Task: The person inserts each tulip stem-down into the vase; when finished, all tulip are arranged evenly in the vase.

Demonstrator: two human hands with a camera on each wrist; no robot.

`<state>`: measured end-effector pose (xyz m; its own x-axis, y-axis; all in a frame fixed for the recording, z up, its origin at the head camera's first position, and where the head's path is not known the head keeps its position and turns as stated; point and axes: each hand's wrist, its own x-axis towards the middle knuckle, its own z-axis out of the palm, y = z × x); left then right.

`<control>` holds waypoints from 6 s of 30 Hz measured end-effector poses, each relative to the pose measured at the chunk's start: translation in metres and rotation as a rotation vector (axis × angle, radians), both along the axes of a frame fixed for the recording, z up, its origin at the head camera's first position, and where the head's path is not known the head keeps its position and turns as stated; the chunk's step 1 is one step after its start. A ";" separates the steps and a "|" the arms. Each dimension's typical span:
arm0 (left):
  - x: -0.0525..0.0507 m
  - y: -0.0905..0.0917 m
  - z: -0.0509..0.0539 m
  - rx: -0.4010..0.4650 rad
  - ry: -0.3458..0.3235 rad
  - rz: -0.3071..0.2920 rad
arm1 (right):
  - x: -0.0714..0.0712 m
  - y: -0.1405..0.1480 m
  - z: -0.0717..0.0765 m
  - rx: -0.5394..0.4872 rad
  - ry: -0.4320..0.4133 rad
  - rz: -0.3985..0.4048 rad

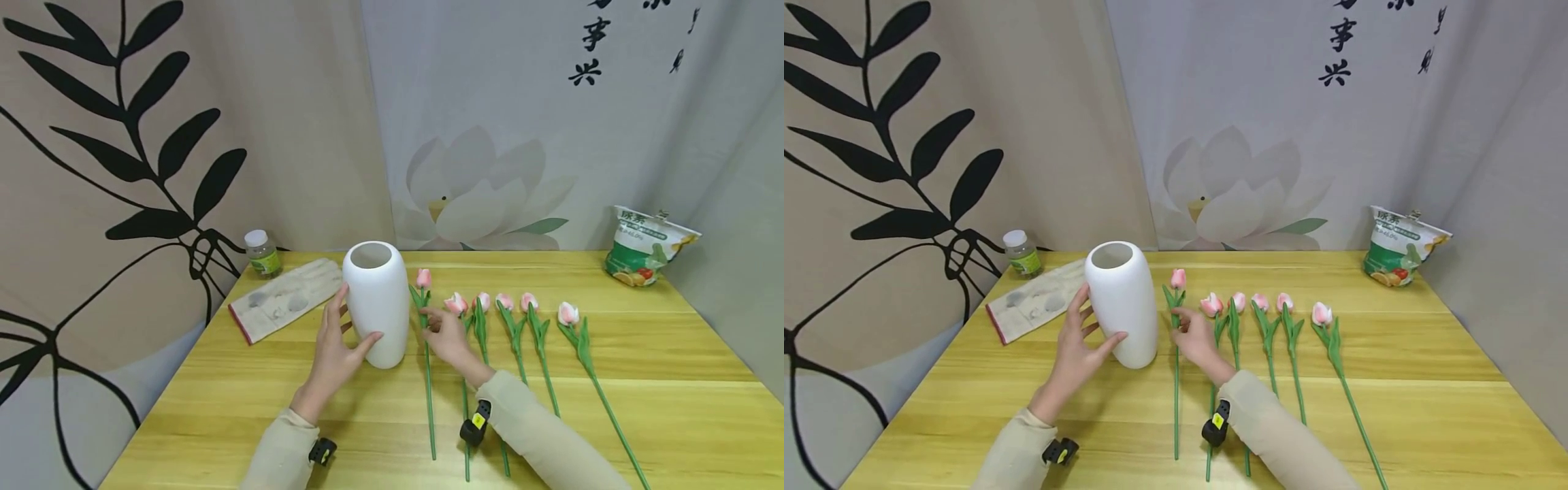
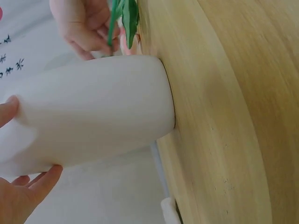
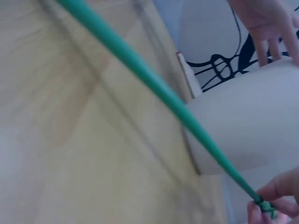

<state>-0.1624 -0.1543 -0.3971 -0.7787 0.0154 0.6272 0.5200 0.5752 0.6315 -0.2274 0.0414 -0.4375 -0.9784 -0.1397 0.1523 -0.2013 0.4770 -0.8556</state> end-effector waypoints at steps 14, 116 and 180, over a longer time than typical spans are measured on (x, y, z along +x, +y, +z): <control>0.003 -0.001 0.000 0.023 -0.017 0.007 | -0.006 0.004 0.053 -0.187 0.109 -0.015; 0.002 0.001 -0.002 0.010 -0.012 -0.003 | 0.001 0.048 0.012 0.555 -0.099 0.159; 0.002 0.001 -0.004 0.023 0.016 -0.003 | -0.001 0.000 0.245 -0.476 1.087 0.010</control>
<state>-0.1599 -0.1532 -0.4013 -0.7688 0.0034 0.6395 0.5315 0.5594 0.6361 -0.2281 0.0417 -0.1924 -0.3029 0.1486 0.9414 -0.9338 0.1513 -0.3243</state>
